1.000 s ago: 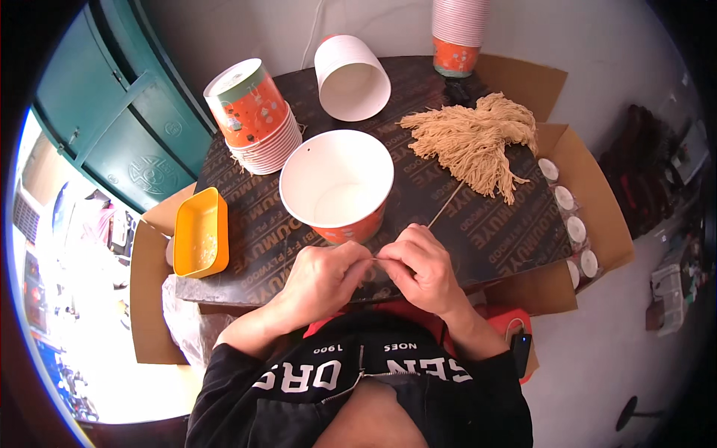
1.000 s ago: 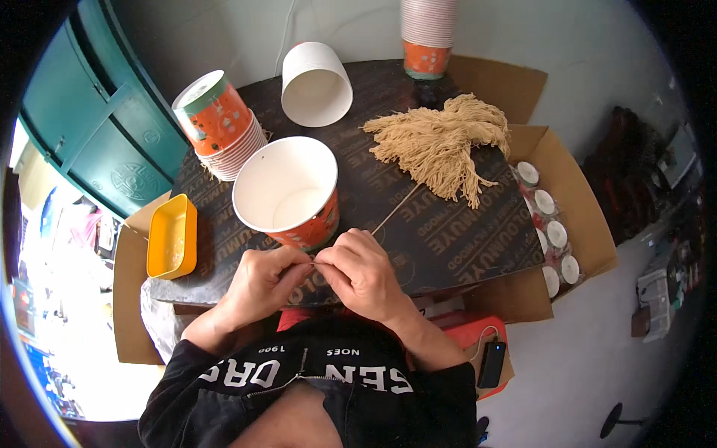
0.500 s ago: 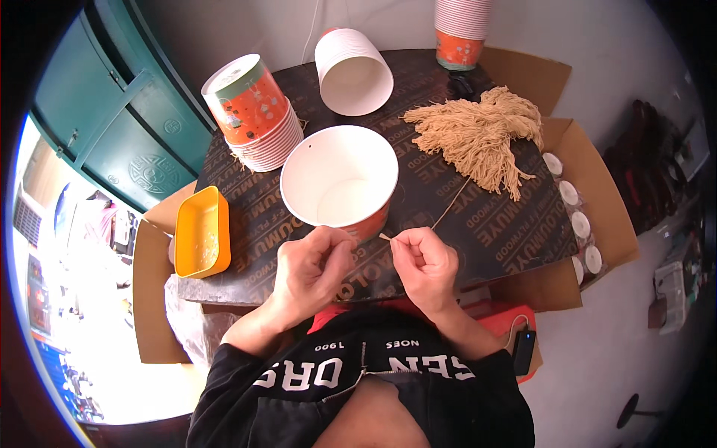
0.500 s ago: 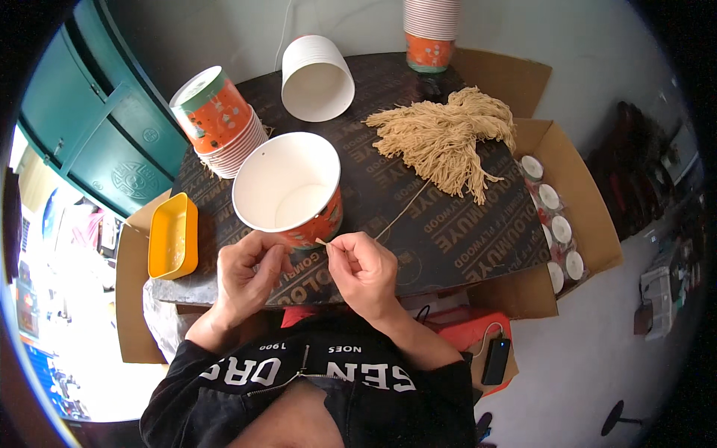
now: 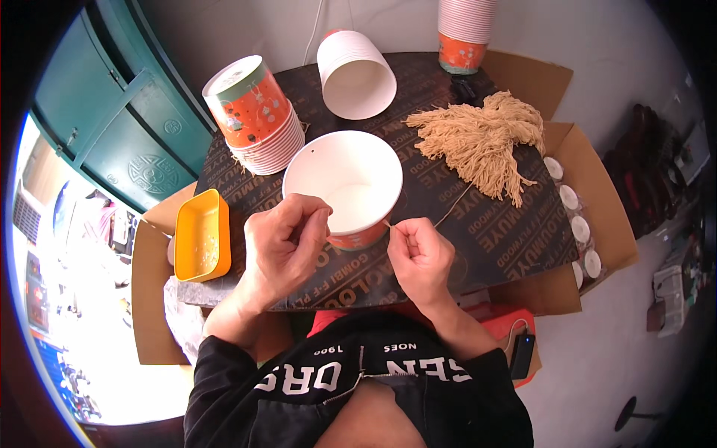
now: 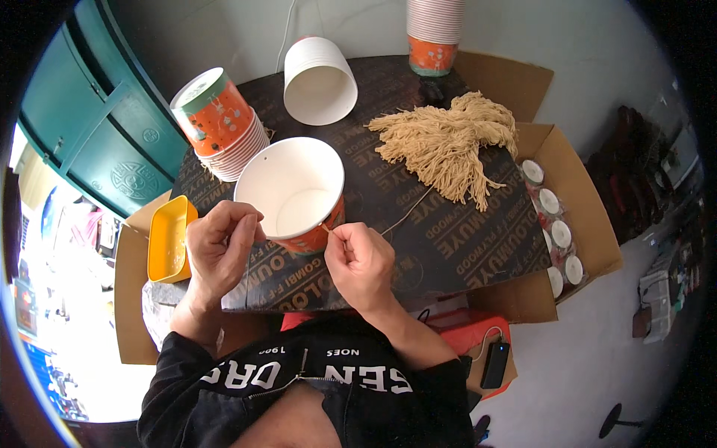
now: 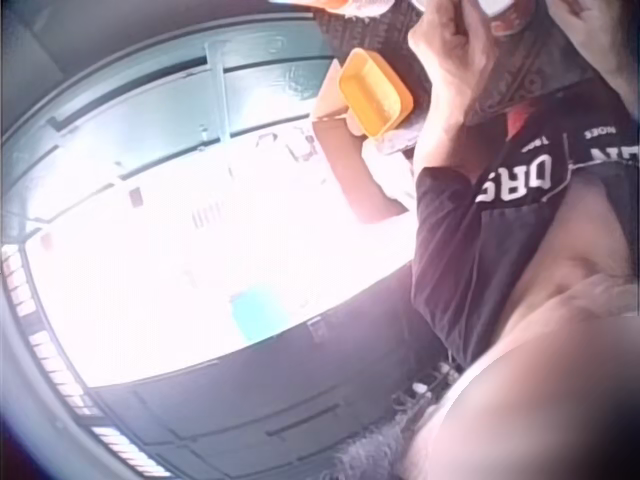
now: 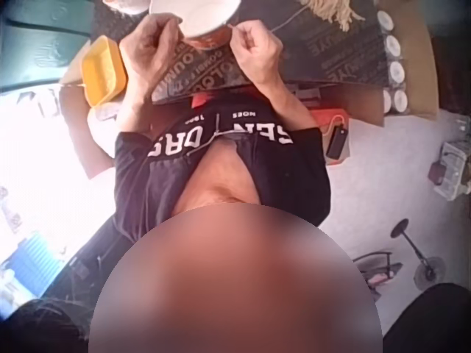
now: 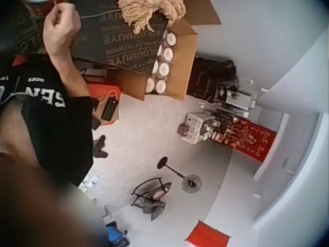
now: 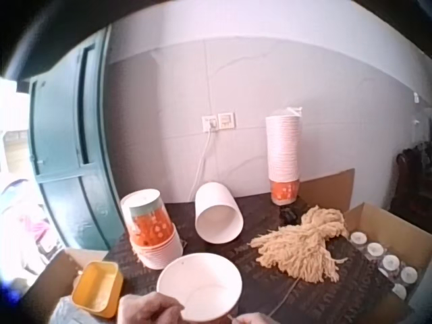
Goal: Threading a thin string or wire through paper cups to assemble a decorative sequence or garland.
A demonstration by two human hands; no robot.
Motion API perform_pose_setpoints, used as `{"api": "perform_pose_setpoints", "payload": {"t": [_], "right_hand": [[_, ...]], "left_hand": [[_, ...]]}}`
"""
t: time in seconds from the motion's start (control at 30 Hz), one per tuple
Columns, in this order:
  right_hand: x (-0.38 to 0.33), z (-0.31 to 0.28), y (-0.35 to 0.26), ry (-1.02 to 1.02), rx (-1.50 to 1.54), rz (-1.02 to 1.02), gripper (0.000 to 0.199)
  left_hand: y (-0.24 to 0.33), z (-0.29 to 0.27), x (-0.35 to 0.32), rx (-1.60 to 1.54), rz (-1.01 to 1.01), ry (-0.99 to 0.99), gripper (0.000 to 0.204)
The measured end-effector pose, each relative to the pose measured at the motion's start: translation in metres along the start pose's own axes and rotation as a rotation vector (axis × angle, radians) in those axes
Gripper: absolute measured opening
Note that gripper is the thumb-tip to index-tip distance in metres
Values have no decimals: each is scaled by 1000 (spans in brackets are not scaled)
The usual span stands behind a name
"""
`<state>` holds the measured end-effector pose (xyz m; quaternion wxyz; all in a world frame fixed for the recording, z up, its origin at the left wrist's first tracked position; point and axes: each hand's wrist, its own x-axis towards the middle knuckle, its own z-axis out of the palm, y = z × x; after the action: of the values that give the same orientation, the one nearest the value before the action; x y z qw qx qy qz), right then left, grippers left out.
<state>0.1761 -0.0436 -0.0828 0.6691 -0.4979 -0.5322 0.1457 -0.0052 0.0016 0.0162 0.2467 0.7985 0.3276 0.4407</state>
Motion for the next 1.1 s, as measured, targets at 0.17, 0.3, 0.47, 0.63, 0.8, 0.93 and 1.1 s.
{"api": "perform_pose_setpoints", "payload": {"t": [0.17,0.3,0.47,0.63,0.8,0.93,1.1], "right_hand": [[-1,3,6,-10,8,-40,13],[0,3,8,-24,-13,-98,12],[3,5,3,16,-45,-69,18],[4,9,3,18,-45,-81,17],[7,13,6,22,-15,-87,15],[8,12,4,19,-38,-85,14],[8,4,0,-69,-134,-170,11]], "left_hand": [[-1,4,4,2,32,-8,3],[8,3,10,22,-75,-55,3],[-5,0,33,149,-66,-189,11],[-21,1,64,91,-31,-615,26],[-29,16,74,-58,-15,-866,26],[-32,21,75,-7,-55,-883,20],[-31,14,59,95,-99,-656,12]]}}
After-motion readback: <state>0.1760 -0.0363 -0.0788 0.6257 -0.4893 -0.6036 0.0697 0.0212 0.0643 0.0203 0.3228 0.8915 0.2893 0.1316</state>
